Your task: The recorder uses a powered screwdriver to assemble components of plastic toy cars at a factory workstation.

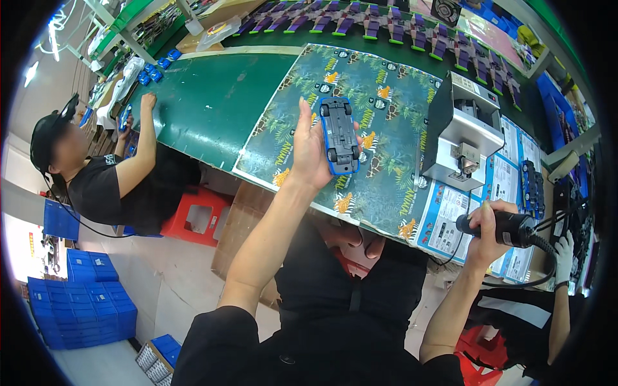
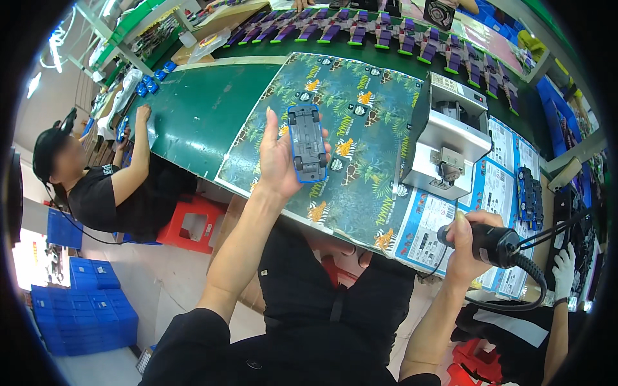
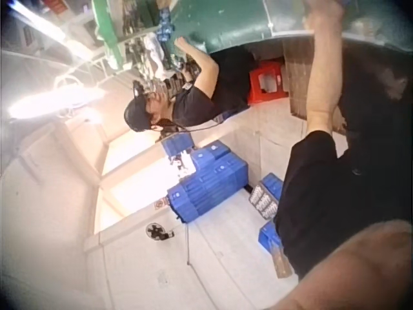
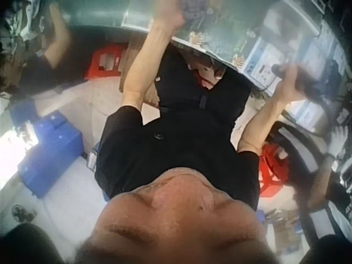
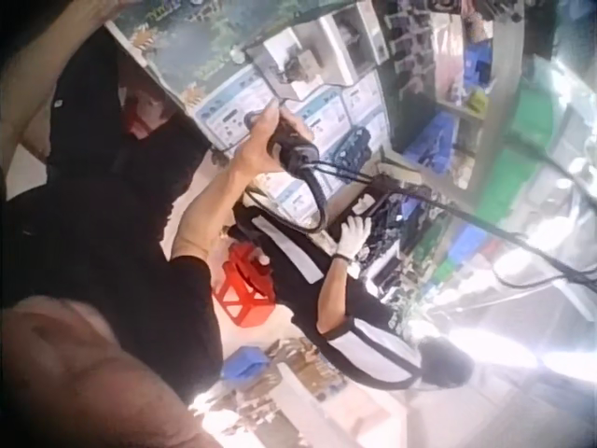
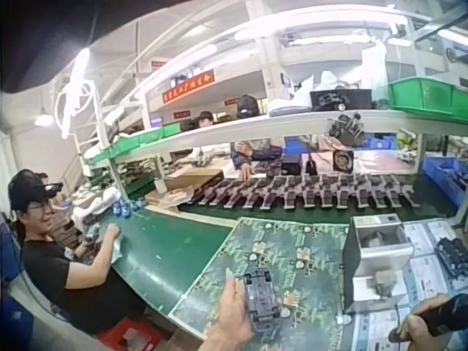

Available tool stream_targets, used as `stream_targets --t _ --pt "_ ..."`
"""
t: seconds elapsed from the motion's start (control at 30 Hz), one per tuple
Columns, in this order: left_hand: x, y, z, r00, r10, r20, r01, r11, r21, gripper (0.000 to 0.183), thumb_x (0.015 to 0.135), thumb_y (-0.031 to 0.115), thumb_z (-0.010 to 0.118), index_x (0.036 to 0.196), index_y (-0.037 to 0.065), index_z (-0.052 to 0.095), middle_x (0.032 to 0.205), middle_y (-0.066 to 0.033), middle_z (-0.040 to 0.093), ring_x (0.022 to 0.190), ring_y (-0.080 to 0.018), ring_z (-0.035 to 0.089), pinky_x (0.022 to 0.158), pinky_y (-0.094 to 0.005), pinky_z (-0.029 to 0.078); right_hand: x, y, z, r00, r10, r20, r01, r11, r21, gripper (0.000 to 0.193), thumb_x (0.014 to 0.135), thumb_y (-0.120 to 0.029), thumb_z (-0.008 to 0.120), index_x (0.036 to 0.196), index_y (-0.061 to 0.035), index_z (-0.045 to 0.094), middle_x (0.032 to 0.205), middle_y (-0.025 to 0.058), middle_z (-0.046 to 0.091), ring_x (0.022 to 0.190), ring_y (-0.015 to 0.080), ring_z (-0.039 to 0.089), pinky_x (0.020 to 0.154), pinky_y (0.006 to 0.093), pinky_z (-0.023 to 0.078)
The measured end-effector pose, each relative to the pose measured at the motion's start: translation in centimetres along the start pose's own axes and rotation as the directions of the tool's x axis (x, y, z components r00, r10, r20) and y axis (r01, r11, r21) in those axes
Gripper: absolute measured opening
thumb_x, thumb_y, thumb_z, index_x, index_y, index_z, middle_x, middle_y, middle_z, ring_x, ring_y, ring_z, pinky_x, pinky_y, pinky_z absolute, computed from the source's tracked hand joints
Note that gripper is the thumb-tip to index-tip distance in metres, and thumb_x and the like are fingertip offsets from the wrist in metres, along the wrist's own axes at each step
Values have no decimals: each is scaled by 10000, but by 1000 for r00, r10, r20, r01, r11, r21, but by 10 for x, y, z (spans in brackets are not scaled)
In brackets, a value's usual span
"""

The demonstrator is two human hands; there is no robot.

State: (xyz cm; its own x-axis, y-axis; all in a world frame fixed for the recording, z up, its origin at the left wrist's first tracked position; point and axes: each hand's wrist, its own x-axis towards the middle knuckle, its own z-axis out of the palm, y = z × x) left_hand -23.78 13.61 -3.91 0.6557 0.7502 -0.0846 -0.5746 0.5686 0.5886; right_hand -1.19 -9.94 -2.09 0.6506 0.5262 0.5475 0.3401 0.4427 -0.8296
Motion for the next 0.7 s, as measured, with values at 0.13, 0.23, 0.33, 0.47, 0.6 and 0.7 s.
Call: stream_targets --t 0.13,0.23,0.33,0.47,0.6,0.7 --pt "3 6 0 1000 8 -16 -7 998 58 785 956 712 295 1225 30 578 974 -129 650 818 -253 658 724 -394 561 -2 1 5 1000 -18 -15 18 1000 -4 180 847 -24 705 941 -14 551 711 68 569 541 130 567 529 252 466" --pt "13 6 -10 939 311 145 -280 450 848 655 960 629 444 1192 36 597 970 -113 649 819 -222 659 706 -376 549 -3 4 5 1000 -10 -12 11 1000 2 163 850 3 667 959 -10 547 740 78 572 544 135 559 558 266 480" --pt "17 -7 21 706 105 701 -570 -503 650 580 858 554 636 1149 53 594 917 -129 615 828 -271 633 733 -413 491 -5 2 -2 998 40 -54 -40 999 8 147 844 28 625 949 -9 529 742 80 560 559 131 536 603 285 485" --pt "17 -3 -3 537 -344 771 -751 -611 250 678 812 635 629 1192 76 570 929 -102 575 915 -252 601 805 -404 455 -4 4 -2 1000 -5 -27 5 1000 -24 125 854 2 612 934 -17 518 685 67 542 554 123 524 621 283 475" --pt "13 66 -43 677 -405 615 -677 -670 304 748 798 647 633 1275 80 531 1064 -116 582 1085 -281 569 991 -483 396 -5 3 -9 999 -19 -29 20 999 31 77 888 -13 590 929 -19 524 650 45 496 552 115 476 590 276 427" --pt "-13 138 -88 823 -158 546 -354 -894 274 905 761 667 653 1417 88 422 1399 -175 424 1349 -333 389 1136 -577 208 -4 7 -19 999 -32 -33 36 993 109 53 913 -34 580 940 -23 537 656 26 463 563 107 439 580 272 390"
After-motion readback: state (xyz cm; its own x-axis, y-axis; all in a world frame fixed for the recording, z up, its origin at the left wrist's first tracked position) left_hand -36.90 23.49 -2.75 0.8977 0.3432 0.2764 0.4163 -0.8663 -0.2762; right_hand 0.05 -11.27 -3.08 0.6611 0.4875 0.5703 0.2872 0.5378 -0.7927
